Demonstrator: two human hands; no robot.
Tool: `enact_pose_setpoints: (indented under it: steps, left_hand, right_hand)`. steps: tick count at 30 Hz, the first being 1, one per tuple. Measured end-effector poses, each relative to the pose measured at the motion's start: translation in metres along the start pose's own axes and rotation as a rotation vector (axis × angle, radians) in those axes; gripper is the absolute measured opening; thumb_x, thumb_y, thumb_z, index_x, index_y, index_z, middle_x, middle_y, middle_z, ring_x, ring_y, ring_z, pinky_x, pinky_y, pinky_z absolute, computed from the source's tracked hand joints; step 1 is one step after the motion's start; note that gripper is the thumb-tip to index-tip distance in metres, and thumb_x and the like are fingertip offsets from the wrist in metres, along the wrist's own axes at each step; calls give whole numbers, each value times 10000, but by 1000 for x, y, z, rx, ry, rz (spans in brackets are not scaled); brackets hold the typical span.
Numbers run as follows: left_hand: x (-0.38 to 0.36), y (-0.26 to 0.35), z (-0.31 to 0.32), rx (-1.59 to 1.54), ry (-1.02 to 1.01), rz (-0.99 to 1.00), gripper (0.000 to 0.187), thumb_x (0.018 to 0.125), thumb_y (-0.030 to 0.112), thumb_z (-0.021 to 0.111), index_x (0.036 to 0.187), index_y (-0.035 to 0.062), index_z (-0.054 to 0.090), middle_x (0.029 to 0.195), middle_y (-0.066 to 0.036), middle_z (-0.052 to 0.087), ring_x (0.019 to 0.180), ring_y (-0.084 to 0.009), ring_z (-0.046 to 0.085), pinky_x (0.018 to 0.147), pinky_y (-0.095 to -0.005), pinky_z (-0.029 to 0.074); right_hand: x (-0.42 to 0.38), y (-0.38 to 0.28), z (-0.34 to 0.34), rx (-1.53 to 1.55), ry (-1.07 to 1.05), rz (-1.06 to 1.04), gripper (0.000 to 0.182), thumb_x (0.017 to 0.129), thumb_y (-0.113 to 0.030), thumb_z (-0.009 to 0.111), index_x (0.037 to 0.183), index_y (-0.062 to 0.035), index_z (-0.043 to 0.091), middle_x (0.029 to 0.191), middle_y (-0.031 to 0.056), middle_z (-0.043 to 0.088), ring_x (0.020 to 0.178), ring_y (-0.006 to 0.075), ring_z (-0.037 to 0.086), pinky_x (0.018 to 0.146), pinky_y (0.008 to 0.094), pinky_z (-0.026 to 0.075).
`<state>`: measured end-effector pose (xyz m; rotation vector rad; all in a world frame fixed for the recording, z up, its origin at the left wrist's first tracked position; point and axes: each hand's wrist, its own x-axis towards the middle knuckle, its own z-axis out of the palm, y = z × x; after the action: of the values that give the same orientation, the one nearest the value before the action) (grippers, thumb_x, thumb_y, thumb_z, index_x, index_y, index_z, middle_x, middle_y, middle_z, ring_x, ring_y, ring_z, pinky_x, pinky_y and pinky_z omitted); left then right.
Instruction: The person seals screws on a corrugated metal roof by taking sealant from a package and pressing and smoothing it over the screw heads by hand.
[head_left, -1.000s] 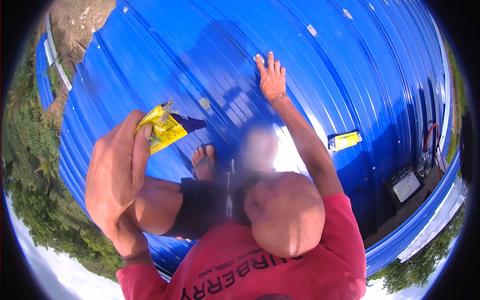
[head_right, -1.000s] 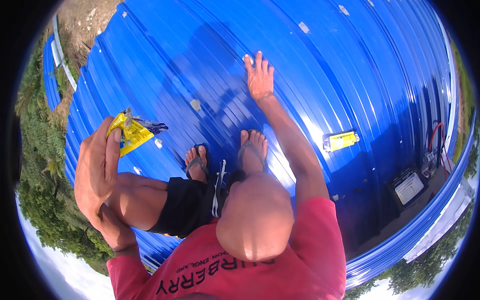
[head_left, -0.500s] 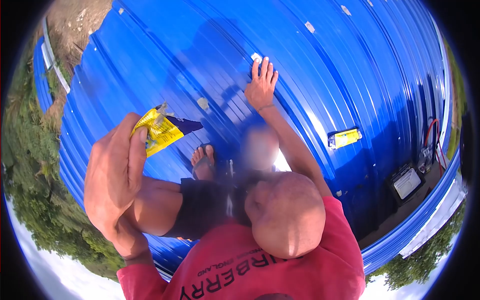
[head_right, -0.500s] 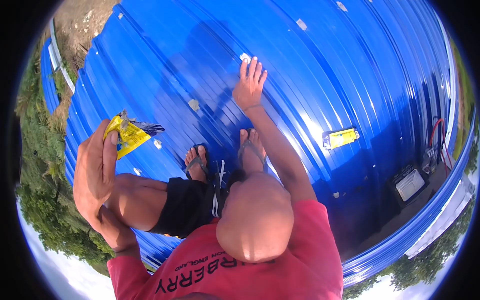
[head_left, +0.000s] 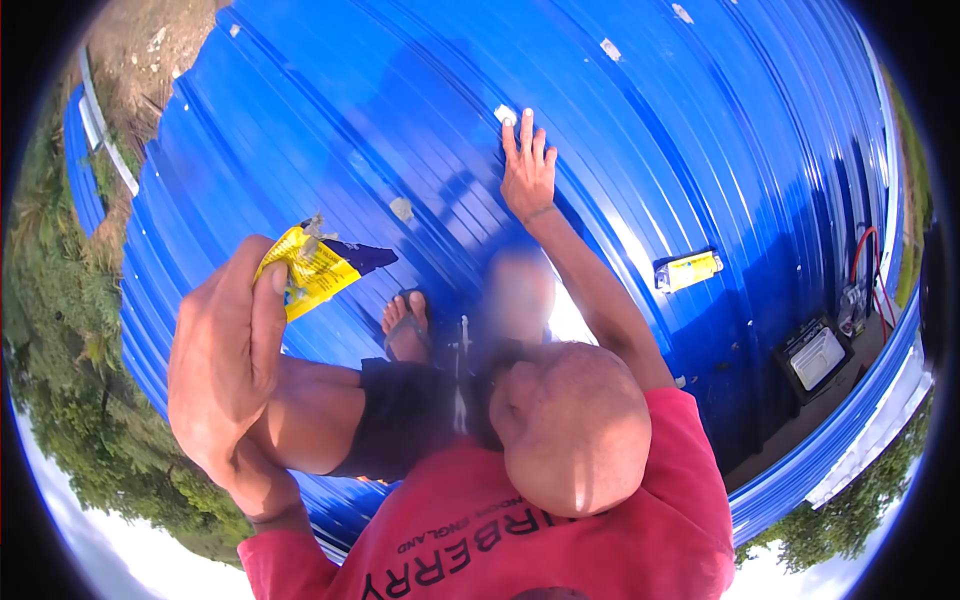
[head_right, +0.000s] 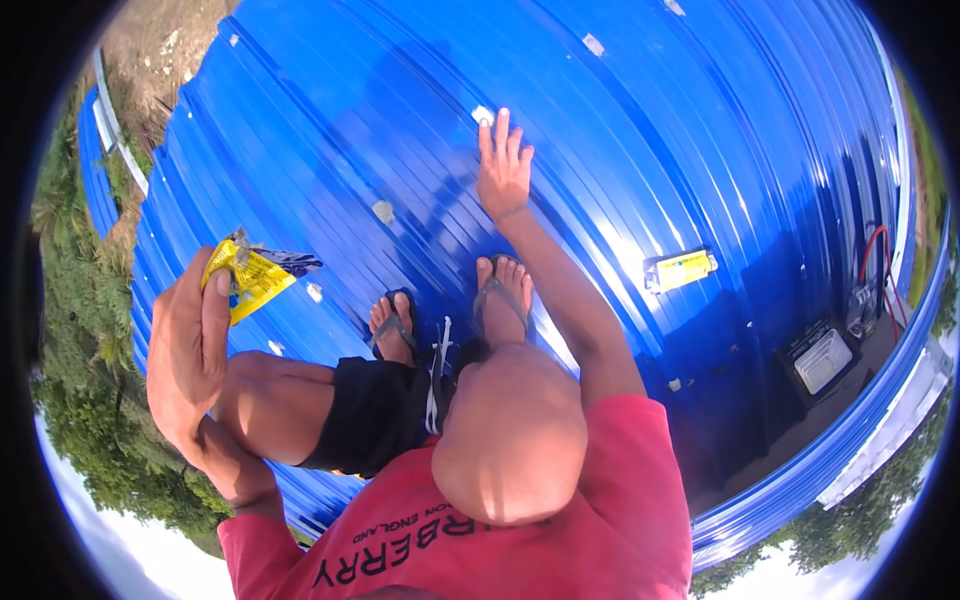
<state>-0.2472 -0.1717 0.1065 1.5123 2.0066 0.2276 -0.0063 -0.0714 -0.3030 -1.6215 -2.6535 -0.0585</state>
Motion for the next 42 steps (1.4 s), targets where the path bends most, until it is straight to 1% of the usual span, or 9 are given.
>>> enact_pose_setpoints:
  steps: [9, 15, 21, 30, 33, 35, 38, 41, 42]
  left_hand:
    - [-3, 2, 3, 61, 79, 92, 209, 1048, 155, 487, 1002, -39, 546, 751, -255, 521, 671, -475, 477, 612, -475, 392]
    - [-4, 1, 3, 100, 98, 95, 190, 1041, 148, 495, 1011, -34, 538, 770, -260, 522, 702, -486, 494, 630, -488, 392]
    - [-6, 1, 3, 107, 94, 95, 192, 1041, 151, 497, 1034, -34, 547, 780, -264, 532, 713, -491, 506, 635, -493, 395]
    - [-2, -1, 3, 107, 93, 30, 225, 1054, 184, 472, 1047, -25, 553, 790, -278, 537, 740, -507, 511, 643, -499, 398]
    - [4, 4, 2, 123, 86, 13, 252, 1065, 209, 451, 1047, -24, 548, 786, -283, 529, 739, -508, 494, 651, -500, 398]
    - [9, 3, 4, 155, 108, 28, 275, 1075, 226, 431, 1042, -25, 541, 778, -282, 520, 723, -501, 473, 658, -494, 402]
    - [19, 4, 2, 34, 102, -12, 305, 1084, 238, 416, 1098, -38, 545, 767, -255, 520, 685, -460, 457, 664, -483, 419]
    - [27, -9, 5, -11, 268, 95, 349, 1089, 252, 406, 1190, -54, 540, 809, -227, 554, 694, -380, 504, 692, -441, 451]
    - [29, -9, 0, -70, 248, 84, 381, 1086, 259, 428, 1266, -60, 531, 887, -168, 617, 761, -276, 555, 731, -385, 472]
  right_hand:
    - [7, 6, -6, 121, -114, 90, 822, 786, -90, 632, 1553, -107, 335, 1575, 267, 312, 1194, 374, 495, 948, 503, 418]
    - [5, 7, -11, 205, -133, 129, 806, 816, -94, 623, 1564, -152, 327, 1576, 254, 323, 1194, 373, 496, 960, 504, 410]
    - [2, 9, -3, 72, -116, 12, 778, 840, -73, 598, 1566, -138, 328, 1571, 253, 335, 1195, 366, 495, 978, 502, 408]
    - [3, 13, -5, 164, -161, 136, 734, 872, -85, 565, 1566, -151, 336, 1534, 246, 391, 1179, 361, 501, 993, 501, 408]
    - [4, 16, -5, 126, -208, 79, 717, 885, -78, 537, 1568, -153, 331, 1520, 244, 406, 1199, 371, 501, 1004, 510, 403]
    - [4, 19, 2, 162, -148, 129, 761, 873, -88, 576, 1579, -144, 295, 1500, 247, 416, 1185, 364, 507, 984, 506, 407]
    - [8, 38, -17, 300, -100, 325, 850, 836, -85, 619, 1595, -130, 239, 1476, 262, 423, 1184, 382, 511, 974, 511, 412]
    - [4, 75, -44, 408, -18, 493, 953, 791, -66, 636, 1613, -114, 157, 1467, 296, 412, 1199, 421, 512, 981, 526, 415]
    - [2, 91, -55, 438, 4, 545, 955, 793, -61, 630, 1615, -113, 146, 1468, 300, 409, 1204, 427, 510, 984, 528, 415]
